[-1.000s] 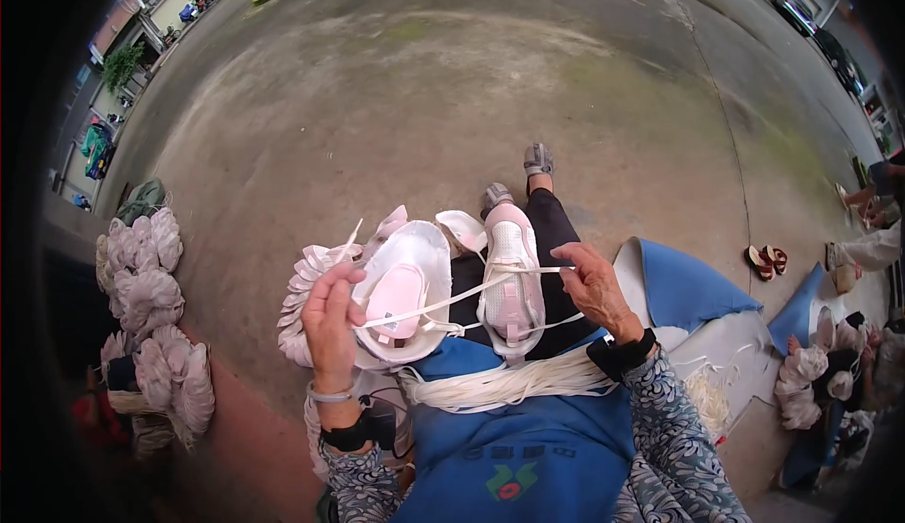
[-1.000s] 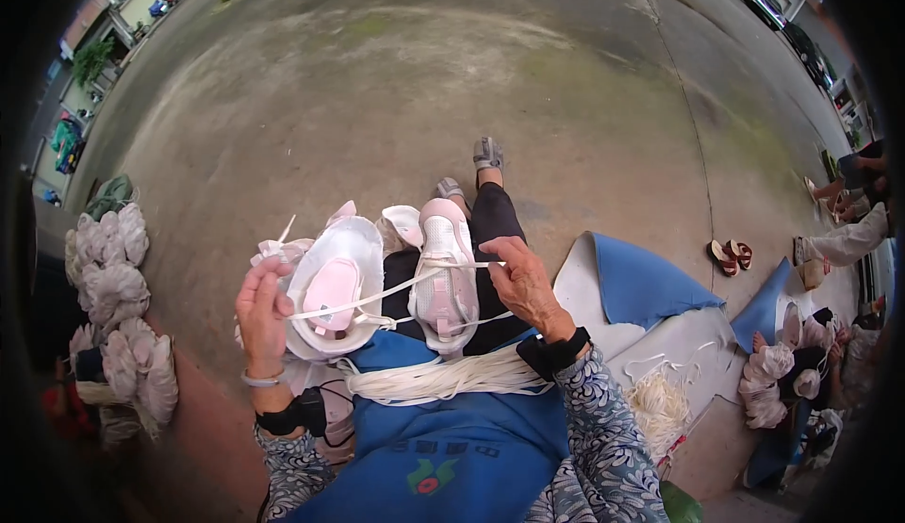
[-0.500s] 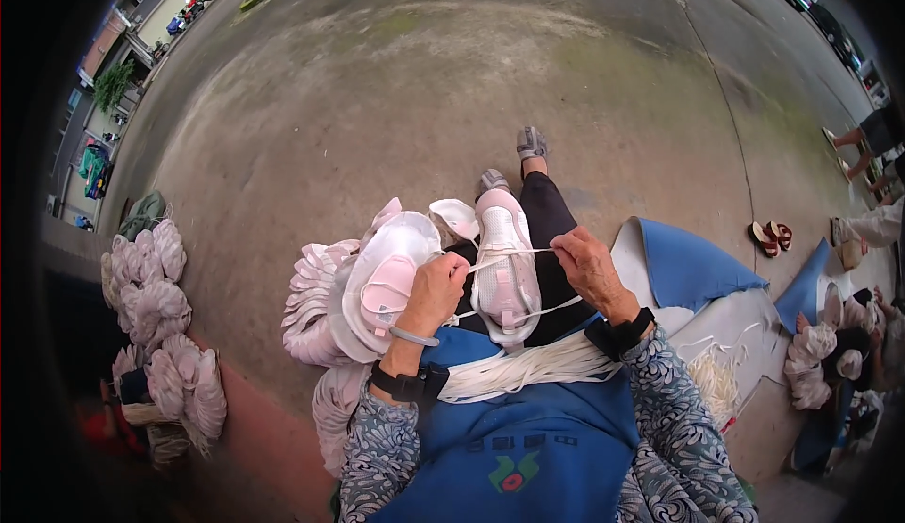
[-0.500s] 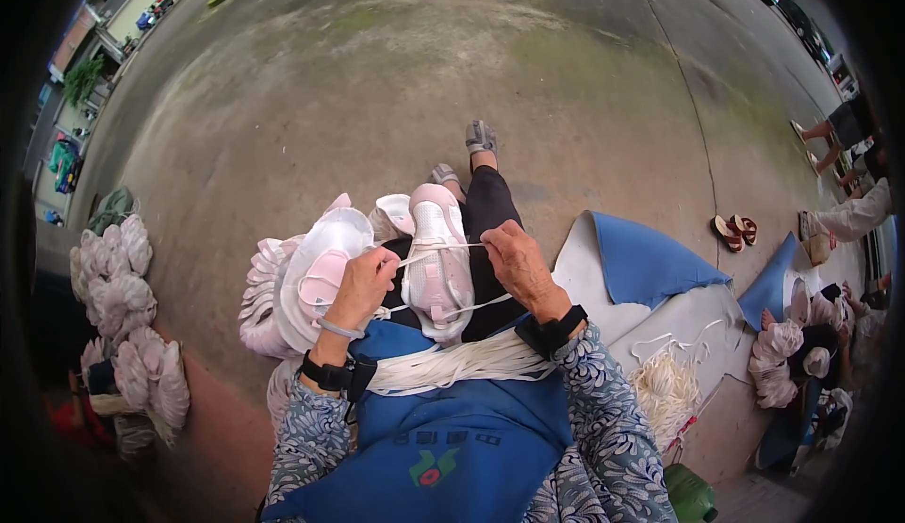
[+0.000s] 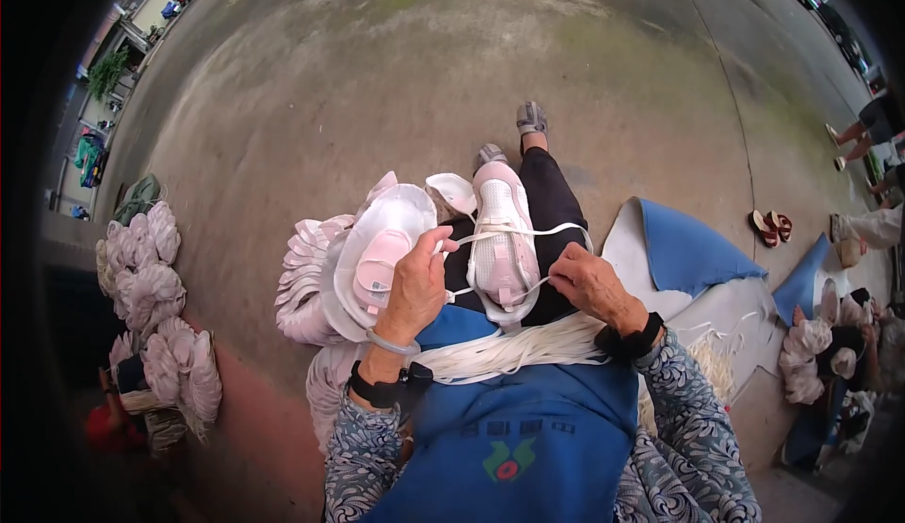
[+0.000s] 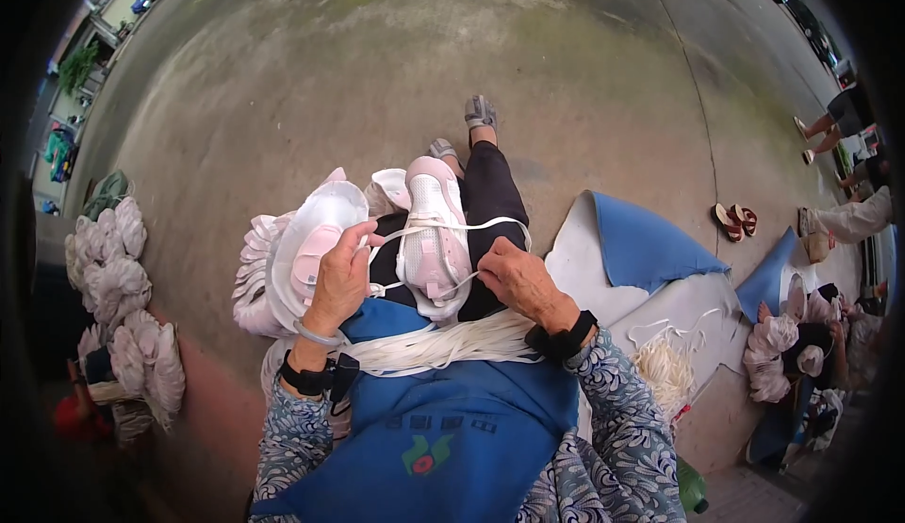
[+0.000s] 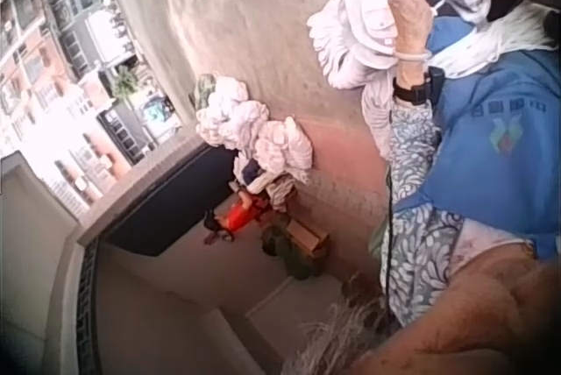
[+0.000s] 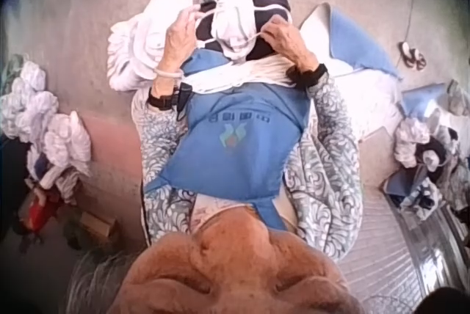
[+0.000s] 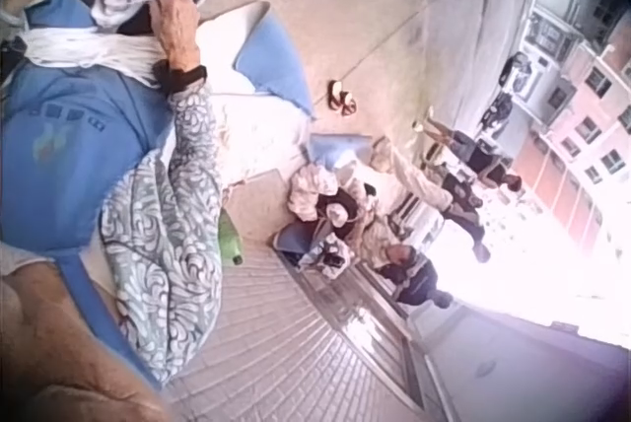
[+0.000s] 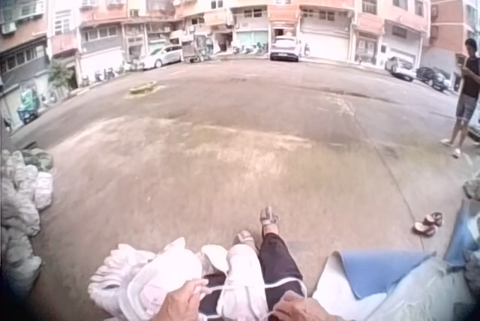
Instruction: The recorder is sitting outdoors and lacing a pair of white sneakers.
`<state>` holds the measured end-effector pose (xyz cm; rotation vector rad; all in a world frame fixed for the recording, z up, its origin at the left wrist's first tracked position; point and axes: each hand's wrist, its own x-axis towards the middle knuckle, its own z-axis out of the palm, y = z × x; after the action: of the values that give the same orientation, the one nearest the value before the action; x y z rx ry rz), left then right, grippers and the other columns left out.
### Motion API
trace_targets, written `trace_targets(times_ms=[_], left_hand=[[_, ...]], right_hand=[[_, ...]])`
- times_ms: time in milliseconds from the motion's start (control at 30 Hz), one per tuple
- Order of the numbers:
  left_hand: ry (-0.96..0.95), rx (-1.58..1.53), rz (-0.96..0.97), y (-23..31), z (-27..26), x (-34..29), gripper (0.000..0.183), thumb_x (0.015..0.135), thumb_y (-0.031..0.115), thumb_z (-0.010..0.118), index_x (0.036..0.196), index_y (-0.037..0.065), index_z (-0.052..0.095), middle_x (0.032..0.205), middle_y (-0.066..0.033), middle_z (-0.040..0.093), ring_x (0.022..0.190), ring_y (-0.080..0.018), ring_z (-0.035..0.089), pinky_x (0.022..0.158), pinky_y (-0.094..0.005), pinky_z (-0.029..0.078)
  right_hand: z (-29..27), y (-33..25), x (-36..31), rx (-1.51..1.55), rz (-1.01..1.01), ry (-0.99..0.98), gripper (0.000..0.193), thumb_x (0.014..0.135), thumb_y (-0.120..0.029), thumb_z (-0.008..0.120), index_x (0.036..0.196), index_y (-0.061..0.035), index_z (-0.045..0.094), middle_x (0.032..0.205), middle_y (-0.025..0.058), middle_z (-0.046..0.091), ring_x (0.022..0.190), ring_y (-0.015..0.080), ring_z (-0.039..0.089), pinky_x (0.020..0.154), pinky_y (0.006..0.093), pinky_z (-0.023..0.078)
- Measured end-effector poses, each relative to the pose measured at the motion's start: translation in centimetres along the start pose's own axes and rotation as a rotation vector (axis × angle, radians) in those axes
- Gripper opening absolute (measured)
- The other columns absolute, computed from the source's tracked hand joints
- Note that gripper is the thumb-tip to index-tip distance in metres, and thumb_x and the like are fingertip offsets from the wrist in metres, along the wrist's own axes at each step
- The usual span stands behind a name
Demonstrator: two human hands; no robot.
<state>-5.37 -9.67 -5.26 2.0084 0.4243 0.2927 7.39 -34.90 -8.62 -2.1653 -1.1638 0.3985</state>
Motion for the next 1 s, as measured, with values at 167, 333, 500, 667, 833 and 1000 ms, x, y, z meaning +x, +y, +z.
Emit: trace_targets(times_ms=[167,333,500,667,833,1000], left_hand=[[-0.175,-0.225,-0.357,1.0,-0.6,-0.4,0.027,0.093,0.010,0.053,0.117,-0.001,0.056,0.089,-0.0091,0.069,0.053,-0.0065,0.058,0.044,-0.0216,0.048],[-0.182,-0.212,-0.324,1.3,-1.2,-1.0,0.027,0.094,0.010,0.050,0.118,-0.003,0.054,0.094,-0.0086,0.067,0.053,-0.0061,0.057,0.044,-0.0188,0.047],[-0.254,-0.222,-0.418,0.1,-1.0,-0.9,0.027,0.092,0.007,0.050,0.117,-0.003,0.054,0.094,-0.0092,0.068,0.055,-0.0097,0.060,0.046,-0.0221,0.050],[-0.305,-0.375,-0.429,-1.1,-1.0,-0.9,0.015,0.093,0.006,0.053,0.104,-0.002,0.056,0.085,-0.0091,0.064,0.063,-0.0114,0.061,0.054,-0.0232,0.053],[-0.330,-0.331,-0.443,-1.2,-0.8,-1.1,0.013,0.092,0.006,0.055,0.103,-0.001,0.055,0.084,-0.0084,0.062,0.063,-0.0109,0.061,0.056,-0.0230,0.053],[-0.319,-0.708,-0.440,-1.1,-1.0,-1.3,0.027,0.092,0.005,0.053,0.118,-0.003,0.051,0.084,-0.0053,0.056,0.059,-0.0072,0.052,0.050,-0.0190,0.044]], right_hand=[[-2.2,1.6,-0.4,-0.136,0.332,0.075,0.012,0.080,-0.007,0.062,0.091,-0.0047,0.066,0.093,0.0154,0.059,0.084,0.0373,0.060,0.075,0.0432,0.050],[-2.3,0.5,-0.7,-0.012,0.235,0.063,0.024,0.079,-0.006,0.064,0.102,-0.0045,0.065,0.100,0.0153,0.059,0.086,0.0363,0.062,0.075,0.0421,0.051],[0.3,-1.2,-0.3,-0.094,-0.004,-0.036,0.018,0.079,-0.008,0.065,0.097,-0.0049,0.064,0.104,0.0107,0.053,0.081,0.0336,0.062,0.071,0.0415,0.053],[-0.1,-0.4,0.3,-0.056,0.039,0.010,0.006,0.083,-0.008,0.063,0.086,-0.0033,0.062,0.094,0.0125,0.053,0.080,0.0337,0.061,0.070,0.0418,0.052],[-0.7,-0.6,0.1,0.013,0.076,0.072,0.008,0.083,-0.009,0.064,0.087,-0.0030,0.062,0.091,0.0127,0.054,0.081,0.0344,0.061,0.070,0.0422,0.051],[0.2,-1.3,0.5,-0.129,0.025,-0.061,0.008,0.083,-0.008,0.063,0.090,-0.0029,0.063,0.089,0.0139,0.056,0.079,0.0350,0.060,0.069,0.0423,0.050]])
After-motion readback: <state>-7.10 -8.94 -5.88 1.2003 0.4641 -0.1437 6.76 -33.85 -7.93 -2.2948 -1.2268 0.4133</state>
